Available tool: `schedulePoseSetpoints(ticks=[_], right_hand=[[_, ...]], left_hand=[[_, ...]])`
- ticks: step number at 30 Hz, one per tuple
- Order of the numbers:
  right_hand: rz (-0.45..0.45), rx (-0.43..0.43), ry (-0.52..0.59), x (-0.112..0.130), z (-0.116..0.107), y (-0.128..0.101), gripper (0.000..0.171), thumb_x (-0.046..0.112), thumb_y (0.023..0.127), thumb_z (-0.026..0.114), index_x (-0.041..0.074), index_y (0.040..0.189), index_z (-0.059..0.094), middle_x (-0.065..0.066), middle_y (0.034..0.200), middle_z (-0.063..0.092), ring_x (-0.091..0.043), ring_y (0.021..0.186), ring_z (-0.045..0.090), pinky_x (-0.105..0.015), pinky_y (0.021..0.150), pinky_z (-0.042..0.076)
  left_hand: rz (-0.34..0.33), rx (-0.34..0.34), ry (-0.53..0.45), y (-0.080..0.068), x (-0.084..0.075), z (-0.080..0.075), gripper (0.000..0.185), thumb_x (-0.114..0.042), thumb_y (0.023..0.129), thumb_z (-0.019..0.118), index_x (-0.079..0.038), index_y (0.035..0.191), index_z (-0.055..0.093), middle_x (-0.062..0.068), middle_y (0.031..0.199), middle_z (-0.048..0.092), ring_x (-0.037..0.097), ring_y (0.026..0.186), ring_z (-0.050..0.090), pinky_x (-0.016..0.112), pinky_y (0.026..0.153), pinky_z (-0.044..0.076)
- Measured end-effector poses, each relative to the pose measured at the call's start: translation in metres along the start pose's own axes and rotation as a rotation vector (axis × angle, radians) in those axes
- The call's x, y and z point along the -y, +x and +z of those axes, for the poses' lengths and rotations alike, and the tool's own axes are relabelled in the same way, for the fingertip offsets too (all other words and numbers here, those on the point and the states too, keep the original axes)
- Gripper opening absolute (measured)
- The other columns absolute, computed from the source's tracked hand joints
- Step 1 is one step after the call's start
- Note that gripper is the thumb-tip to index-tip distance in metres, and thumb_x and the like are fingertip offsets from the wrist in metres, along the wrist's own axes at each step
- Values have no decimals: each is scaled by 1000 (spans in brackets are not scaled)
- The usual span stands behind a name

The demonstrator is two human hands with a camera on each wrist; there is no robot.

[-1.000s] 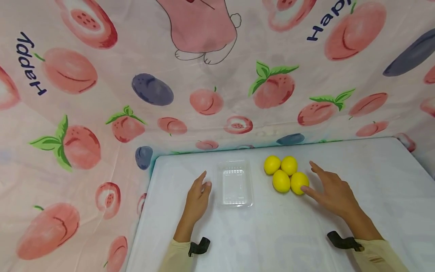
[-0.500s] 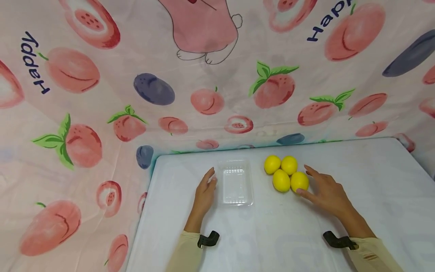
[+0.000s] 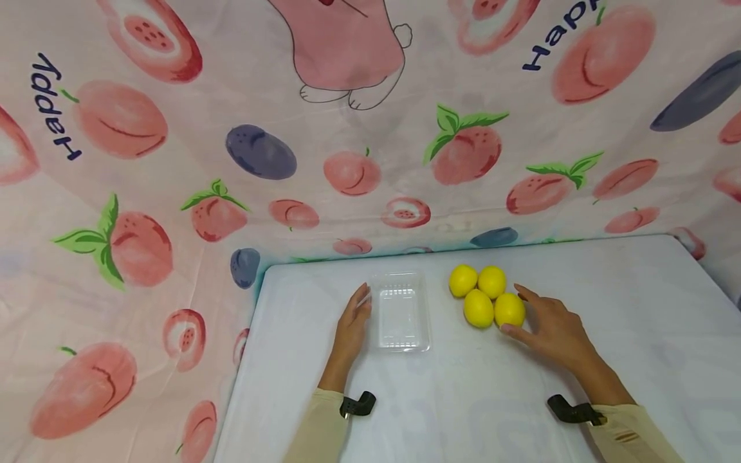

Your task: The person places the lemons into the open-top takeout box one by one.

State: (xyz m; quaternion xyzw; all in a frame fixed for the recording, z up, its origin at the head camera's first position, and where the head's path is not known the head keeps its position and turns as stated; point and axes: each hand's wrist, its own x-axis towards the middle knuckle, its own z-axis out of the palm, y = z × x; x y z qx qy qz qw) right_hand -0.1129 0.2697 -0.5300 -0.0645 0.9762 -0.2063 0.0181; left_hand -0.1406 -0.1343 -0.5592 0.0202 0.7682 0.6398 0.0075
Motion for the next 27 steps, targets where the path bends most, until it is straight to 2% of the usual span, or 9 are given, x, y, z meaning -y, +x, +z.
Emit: schedulePoseSetpoints(ticks=[6,9,15,27], right_hand=[[-9,-18,0,-1,1,1,97,69,83,70,10,154,39,-24,149,51,-53,128,48,-80,92,41],[-4,-9,-8,-1,1,1,98,70,81,71,10,153,42,-26,148,52,-53,127,49,-79,92,42],[-9,-19,-10,-2,2,1,97,71,80,72,10,151,44,-25,147,54,-52,127,50,-78,92,41],[-36,-36,7,-6,4,2,93,69,79,75,11,147,49,-23,142,59,-50,123,53,-77,90,43]], left_hand=[[11,19,-8,-1,3,2,49,-24,109,45,-18,157,40,2,161,44,30,147,43,52,122,32],[-11,18,-5,-2,3,4,49,-21,109,45,-18,157,40,5,161,44,32,147,43,52,123,32],[-35,25,2,-1,3,7,53,-11,108,42,-8,160,31,16,162,40,40,146,42,57,122,31],[-18,16,43,-4,4,5,55,-18,106,44,-20,160,35,3,158,47,30,142,48,54,119,37]])
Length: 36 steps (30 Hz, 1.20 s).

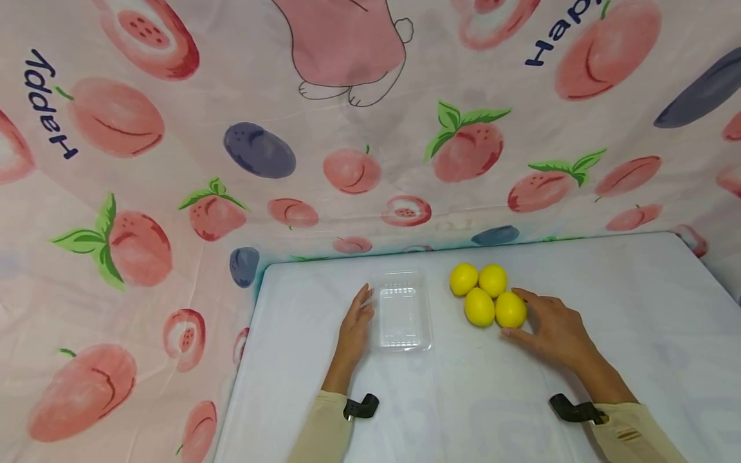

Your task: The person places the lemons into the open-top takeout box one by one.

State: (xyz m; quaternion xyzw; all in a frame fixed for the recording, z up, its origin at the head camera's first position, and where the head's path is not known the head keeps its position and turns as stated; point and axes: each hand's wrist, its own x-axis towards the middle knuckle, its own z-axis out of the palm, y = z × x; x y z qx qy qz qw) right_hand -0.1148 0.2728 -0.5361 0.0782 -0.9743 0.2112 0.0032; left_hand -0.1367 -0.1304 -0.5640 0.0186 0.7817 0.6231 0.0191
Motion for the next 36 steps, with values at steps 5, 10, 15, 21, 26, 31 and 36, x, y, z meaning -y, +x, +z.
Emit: schedulePoseSetpoints(ticks=[5,10,15,21,26,31,36], right_hand=[[-5,2,9,-3,2,1,92,67,79,76,11,147,49,-23,139,60,-49,123,53,-77,90,42],[5,-4,21,-2,3,1,90,64,79,78,10,146,50,-24,139,59,-49,123,52,-78,91,40],[-6,-25,32,-2,3,0,87,62,78,79,11,143,52,-23,137,61,-48,121,53,-76,90,41],[-29,-52,32,-3,4,-1,86,62,78,80,10,141,55,-22,135,62,-47,119,55,-75,89,42],[-40,-65,31,-4,5,-1,86,62,76,81,9,139,56,-22,133,63,-45,118,56,-74,89,43],[-45,-83,34,-4,6,-2,84,59,76,83,8,138,58,-22,132,64,-45,116,57,-73,90,44],[-52,-113,40,-4,6,-4,82,57,75,85,9,136,59,-21,130,65,-44,115,58,-72,89,45]], left_hand=[[-23,8,1,0,-2,0,55,-14,107,43,-17,161,33,9,160,45,35,143,47,56,119,35],[-19,1,-20,0,0,2,55,-14,107,43,-17,161,33,10,160,44,36,143,46,57,119,34],[0,-4,-5,0,2,2,55,-18,106,45,-22,160,36,3,159,46,31,142,48,55,119,36],[-10,1,17,0,2,1,56,-19,106,43,-23,161,34,0,159,45,28,142,48,52,119,36],[-18,-3,29,-1,3,1,56,-20,106,43,-24,161,34,-1,160,45,28,142,49,52,119,37],[-19,-2,29,-1,2,0,56,-20,106,43,-24,161,34,-2,160,45,27,141,49,52,119,37],[-19,3,14,-1,-1,1,55,-19,106,42,-24,161,34,-2,160,44,27,142,49,52,120,35]])
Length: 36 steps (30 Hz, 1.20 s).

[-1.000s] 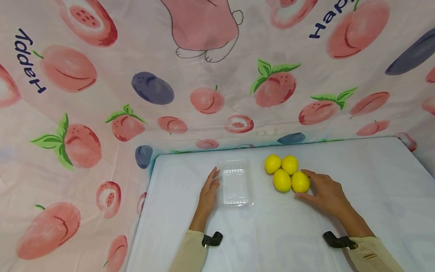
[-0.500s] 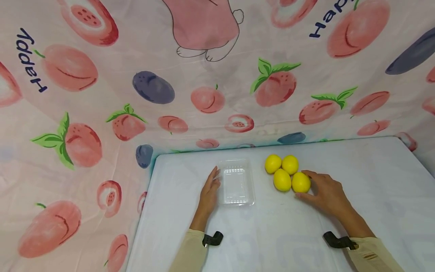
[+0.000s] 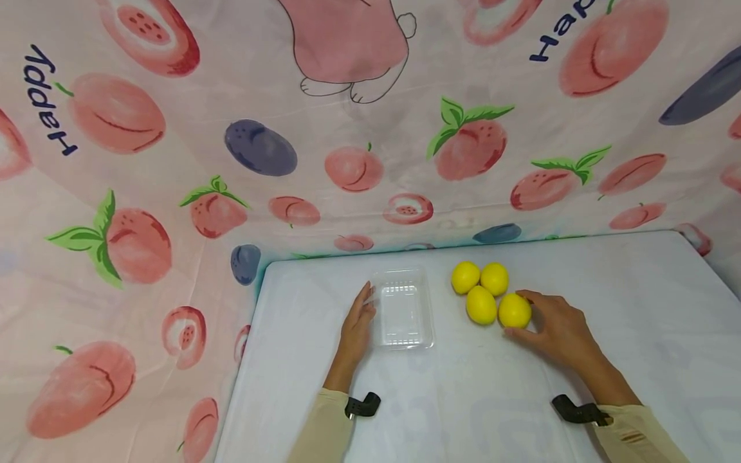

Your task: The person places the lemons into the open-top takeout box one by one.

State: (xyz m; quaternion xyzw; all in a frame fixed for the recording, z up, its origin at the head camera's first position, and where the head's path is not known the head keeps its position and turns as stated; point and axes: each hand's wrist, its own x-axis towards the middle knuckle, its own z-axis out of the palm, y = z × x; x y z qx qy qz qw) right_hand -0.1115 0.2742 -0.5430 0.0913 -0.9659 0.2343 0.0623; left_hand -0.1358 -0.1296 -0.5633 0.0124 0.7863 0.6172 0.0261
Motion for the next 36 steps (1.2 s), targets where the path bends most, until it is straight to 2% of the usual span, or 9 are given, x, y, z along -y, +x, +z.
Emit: schedulePoseSetpoints(ticks=[7,12,30,36], right_hand=[[22,12,14,5,-7,-1,82,60,77,82,9,137,58,-22,132,63,-46,116,55,-74,90,43],[35,6,19,9,-11,0,81,58,77,83,10,137,58,-21,133,63,-46,117,54,-73,92,43],[-3,-27,65,22,-15,8,81,50,76,86,8,139,57,-20,135,62,-45,118,52,-70,95,40],[-9,-32,84,31,-16,12,83,49,76,87,6,139,56,-22,136,61,-45,119,51,-70,97,40]], left_hand=[[6,0,-8,0,0,0,55,-19,106,43,-23,160,35,0,160,44,28,142,48,55,120,34],[9,-1,3,1,0,0,56,-17,106,43,-22,161,34,-2,160,45,27,141,49,51,119,36],[0,0,-7,0,1,0,57,-17,105,43,-24,161,34,-2,160,45,28,141,50,52,119,36],[-26,-2,-23,-11,-30,0,56,-10,106,40,-16,161,33,8,162,42,36,143,46,57,121,32]])
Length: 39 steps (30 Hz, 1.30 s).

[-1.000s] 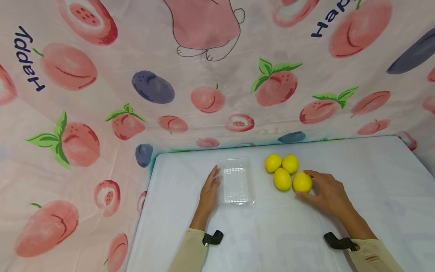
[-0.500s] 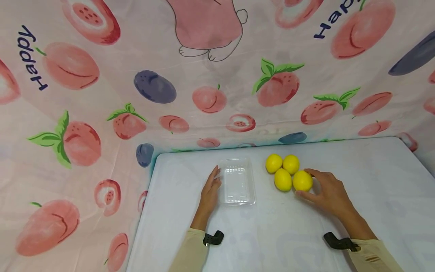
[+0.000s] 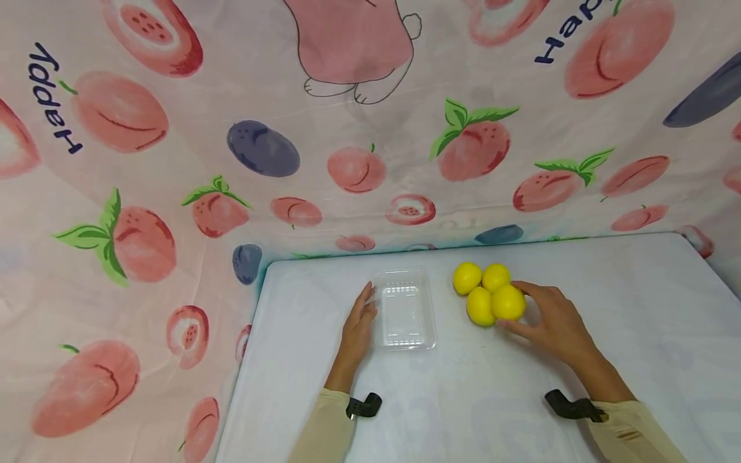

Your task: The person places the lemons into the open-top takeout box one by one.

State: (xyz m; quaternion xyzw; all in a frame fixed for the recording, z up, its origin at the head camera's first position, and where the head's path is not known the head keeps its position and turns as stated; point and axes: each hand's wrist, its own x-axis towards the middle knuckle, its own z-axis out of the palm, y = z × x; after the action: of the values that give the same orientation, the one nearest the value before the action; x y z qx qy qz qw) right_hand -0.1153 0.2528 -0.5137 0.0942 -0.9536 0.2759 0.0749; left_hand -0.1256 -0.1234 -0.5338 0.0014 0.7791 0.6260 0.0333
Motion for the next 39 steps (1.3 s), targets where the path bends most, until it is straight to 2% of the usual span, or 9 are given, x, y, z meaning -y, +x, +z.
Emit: schedulePoseSetpoints(ticks=[1,15,18,26,31,39], right_hand=[[-3,-2,0,1,0,0,83,49,76,87,5,139,56,-22,136,61,-45,120,51,-70,97,40],[-33,-37,-8,11,3,7,85,49,73,89,6,139,57,-21,135,63,-44,119,53,-69,96,41],[-40,-42,-6,13,4,8,85,50,73,89,7,139,57,-21,134,64,-43,119,53,-68,96,41],[-57,-56,29,22,6,12,82,44,73,90,8,138,58,-19,132,64,-40,118,54,-65,96,45],[-78,-65,39,28,8,17,81,43,72,91,7,138,58,-16,129,65,-37,116,54,-63,93,49],[-108,-62,61,38,12,24,80,45,74,90,10,139,58,-13,133,63,-35,117,53,-62,95,48]], left_hand=[[-4,0,-5,-2,-5,0,56,-8,106,40,-15,161,33,10,162,41,37,143,45,57,121,31],[5,-4,-9,-2,-6,1,55,-8,106,41,-14,160,34,11,161,43,38,142,46,57,120,33],[-1,0,-3,1,0,1,55,-8,106,41,-14,160,34,11,161,42,38,142,46,57,120,33],[-5,-1,10,11,31,1,56,-14,107,41,-22,162,31,4,163,40,33,144,45,55,121,33],[22,-2,-2,11,34,1,56,-18,106,44,-27,160,34,-1,161,42,29,143,47,54,121,33],[33,3,23,13,34,0,56,-19,106,43,-25,161,34,-4,160,44,27,141,49,52,119,36]])
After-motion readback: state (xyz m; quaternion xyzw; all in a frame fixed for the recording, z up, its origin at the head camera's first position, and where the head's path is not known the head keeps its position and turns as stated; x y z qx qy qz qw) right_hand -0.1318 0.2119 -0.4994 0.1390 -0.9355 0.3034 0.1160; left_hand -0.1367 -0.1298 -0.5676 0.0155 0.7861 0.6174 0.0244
